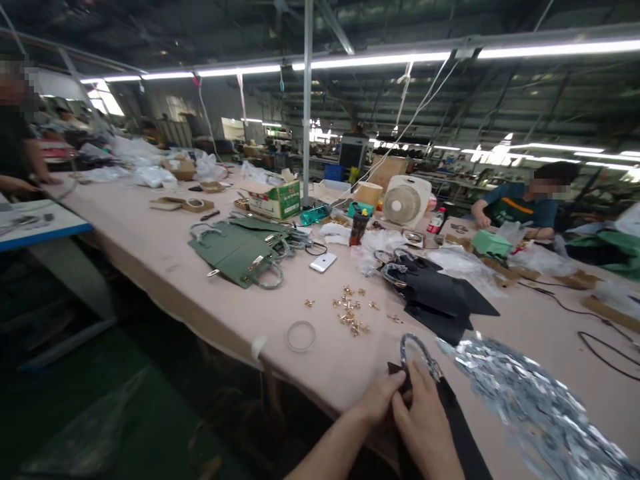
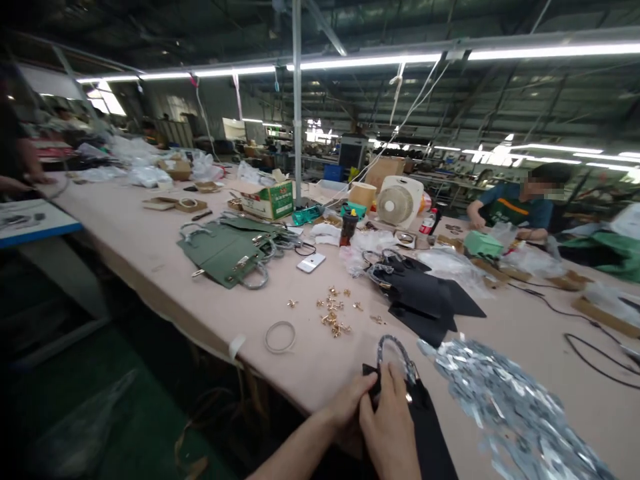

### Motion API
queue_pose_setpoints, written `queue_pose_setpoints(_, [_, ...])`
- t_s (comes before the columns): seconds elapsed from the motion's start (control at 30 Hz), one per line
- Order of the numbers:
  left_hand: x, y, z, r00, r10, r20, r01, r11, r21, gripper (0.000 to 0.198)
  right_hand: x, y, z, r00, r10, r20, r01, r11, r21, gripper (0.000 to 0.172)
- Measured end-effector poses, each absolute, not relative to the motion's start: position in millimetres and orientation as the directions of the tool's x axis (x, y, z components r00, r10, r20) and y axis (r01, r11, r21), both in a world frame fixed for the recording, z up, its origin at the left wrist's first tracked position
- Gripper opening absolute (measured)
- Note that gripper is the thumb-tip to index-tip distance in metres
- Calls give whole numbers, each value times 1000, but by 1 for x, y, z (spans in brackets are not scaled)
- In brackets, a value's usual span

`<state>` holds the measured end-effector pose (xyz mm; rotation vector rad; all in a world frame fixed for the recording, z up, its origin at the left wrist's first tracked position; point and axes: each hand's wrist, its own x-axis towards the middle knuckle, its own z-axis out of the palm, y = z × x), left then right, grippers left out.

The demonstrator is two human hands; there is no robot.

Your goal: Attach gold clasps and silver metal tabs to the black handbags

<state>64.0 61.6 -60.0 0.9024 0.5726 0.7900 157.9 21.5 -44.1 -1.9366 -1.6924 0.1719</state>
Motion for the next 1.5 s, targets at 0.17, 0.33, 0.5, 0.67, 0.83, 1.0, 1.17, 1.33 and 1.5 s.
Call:
queue_pose_setpoints(0.17, [41, 91, -56, 433, 896, -101, 40, 93, 995, 31, 152, 19, -51, 113, 930, 350, 767, 142, -626, 51])
queue_pose_setpoints(0.33, [-3, 90, -44, 167, 982, 83, 288, -130, 949, 29, 135, 13, -22, 184, 916, 357, 655, 157, -739, 47])
queue_pose_setpoints(0.5, [-66, 78, -41, -104, 938, 329, 487, -241, 840, 30, 100, 36, -12, -49, 962, 269, 498, 257, -828, 35])
queue_pose_setpoints(0.67, [-123, 76, -59, -12, 897, 442, 648, -329, 687, 49, 49, 71, -31, -225, 948, 225, 505, 311, -805, 39])
queue_pose_setpoints(0.83, [-148, 75, -72, 161, 895, 417, 691, -404, 600, 52, 14, 82, -50, -170, 965, 202, 632, 264, -729, 31])
queue_pose_setpoints(1.0, [-153, 81, -62, 261, 871, 415, 705, -466, 535, 40, 7, 85, -59, -116, 973, 202, 692, 225, -686, 19])
queue_pose_setpoints(1.17, [-158, 92, -63, 346, 865, 362, 713, -494, 498, 28, 13, 80, -61, -127, 972, 197, 723, 227, -653, 16])
queue_pose_setpoints(1.33, [-172, 116, -90, 419, 799, 432, 638, -598, 486, 31, 14, 80, -67, -146, 969, 200, 787, 237, -570, 14])
queue_pose_setpoints(1.5, [-182, 141, -100, 521, 720, 458, 585, -692, 423, 37, 13, 88, -75, -137, 966, 221, 838, 232, -494, 11])
